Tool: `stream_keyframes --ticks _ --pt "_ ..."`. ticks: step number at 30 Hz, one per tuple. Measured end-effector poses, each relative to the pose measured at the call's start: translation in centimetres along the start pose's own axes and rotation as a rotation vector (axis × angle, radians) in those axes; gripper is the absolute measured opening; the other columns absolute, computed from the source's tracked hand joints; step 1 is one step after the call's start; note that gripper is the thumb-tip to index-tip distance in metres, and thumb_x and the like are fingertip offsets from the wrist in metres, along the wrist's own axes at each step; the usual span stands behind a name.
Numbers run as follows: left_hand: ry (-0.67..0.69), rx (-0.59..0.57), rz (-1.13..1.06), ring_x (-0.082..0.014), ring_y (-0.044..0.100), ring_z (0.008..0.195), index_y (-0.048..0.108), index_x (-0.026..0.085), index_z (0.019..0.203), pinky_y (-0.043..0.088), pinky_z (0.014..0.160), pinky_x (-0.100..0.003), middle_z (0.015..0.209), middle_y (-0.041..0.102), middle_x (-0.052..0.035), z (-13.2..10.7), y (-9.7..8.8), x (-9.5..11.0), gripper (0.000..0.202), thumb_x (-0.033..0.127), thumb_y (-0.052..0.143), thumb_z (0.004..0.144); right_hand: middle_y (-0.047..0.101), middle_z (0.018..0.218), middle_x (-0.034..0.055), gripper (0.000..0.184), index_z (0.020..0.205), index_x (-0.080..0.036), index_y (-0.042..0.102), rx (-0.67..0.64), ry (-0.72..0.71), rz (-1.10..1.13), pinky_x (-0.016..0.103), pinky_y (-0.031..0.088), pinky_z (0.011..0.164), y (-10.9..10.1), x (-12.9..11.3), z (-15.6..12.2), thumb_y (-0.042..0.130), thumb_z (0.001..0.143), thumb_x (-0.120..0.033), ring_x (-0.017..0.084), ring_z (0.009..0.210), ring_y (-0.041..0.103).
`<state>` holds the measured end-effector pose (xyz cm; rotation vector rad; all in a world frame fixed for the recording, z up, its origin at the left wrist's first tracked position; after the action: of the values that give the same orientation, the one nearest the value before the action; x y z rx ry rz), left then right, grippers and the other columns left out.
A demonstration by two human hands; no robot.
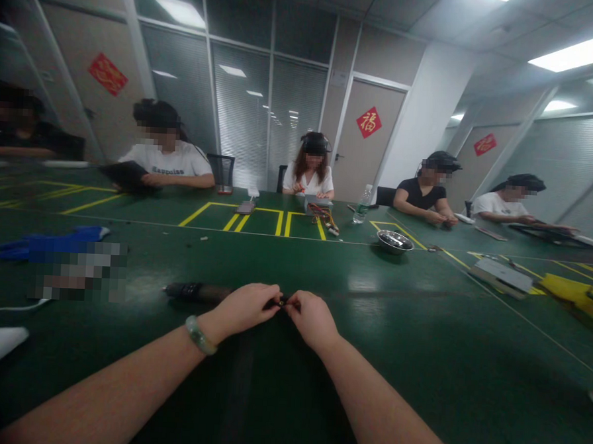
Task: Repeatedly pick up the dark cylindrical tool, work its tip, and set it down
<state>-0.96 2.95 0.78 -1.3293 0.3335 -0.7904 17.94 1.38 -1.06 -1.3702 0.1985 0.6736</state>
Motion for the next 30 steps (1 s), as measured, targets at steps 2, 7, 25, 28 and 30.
stream_keyframes --ticks 2,7,25,28,30 --pt "0.006 0.000 0.015 -0.0192 0.061 0.086 0.055 0.021 0.092 0.044 0.074 -0.030 0.090 0.063 -0.0032 0.0 0.0 0.0 0.007 0.027 0.055 0.089 0.067 0.089 0.0008 0.009 0.091 -0.021 0.066 0.001 -0.015 -0.044 0.024 0.042 0.074 -0.1 -0.2 -0.1 0.058 0.088 -0.026 0.015 0.084 0.061" --pt "0.024 0.000 -0.004 -0.0188 0.061 0.087 0.055 0.021 0.092 0.045 0.075 -0.030 0.090 0.063 -0.0027 0.0 0.0 0.0 0.007 0.027 0.054 0.090 0.066 0.095 0.0022 0.009 0.092 -0.021 0.065 -0.017 -0.040 -0.089 0.025 0.042 0.077 -0.3 -0.5 -0.2 0.058 0.089 -0.024 0.015 0.088 0.061" --pt "0.030 0.023 -0.017 -0.0189 0.060 0.084 0.054 0.021 0.089 0.044 0.072 -0.030 0.087 0.062 -0.0016 0.1 0.3 -0.3 0.006 0.026 0.058 0.088 0.066 0.090 0.0015 0.007 0.090 -0.021 0.064 0.035 -0.055 -0.061 0.025 0.042 0.074 0.2 -0.3 0.0 0.057 0.089 -0.023 0.016 0.084 0.060" --pt "0.030 0.009 -0.021 -0.0188 0.060 0.084 0.054 0.021 0.091 0.045 0.072 -0.029 0.088 0.063 -0.0021 0.2 0.3 -0.3 0.006 0.026 0.057 0.088 0.064 0.092 0.0028 0.008 0.090 -0.020 0.063 0.026 -0.109 -0.171 0.026 0.042 0.076 -0.1 -0.7 0.2 0.055 0.091 -0.022 0.016 0.086 0.059" --pt "0.021 -0.009 -0.017 -0.0191 0.061 0.085 0.054 0.020 0.091 0.045 0.074 -0.030 0.088 0.063 -0.0028 0.3 0.3 -0.3 0.006 0.025 0.056 0.088 0.063 0.093 0.0030 0.009 0.091 -0.020 0.062 0.027 -0.145 -0.233 0.027 0.043 0.079 -0.1 -0.7 0.4 0.054 0.092 -0.022 0.017 0.087 0.059"
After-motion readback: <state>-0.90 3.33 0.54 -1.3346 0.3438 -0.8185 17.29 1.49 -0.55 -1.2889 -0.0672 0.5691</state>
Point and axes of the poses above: each hand's wrist, its own z-axis towards the middle knuckle, its own y-axis out of the palm, x = y × z, the point moved 1 cm from there along z, towards the middle knuckle
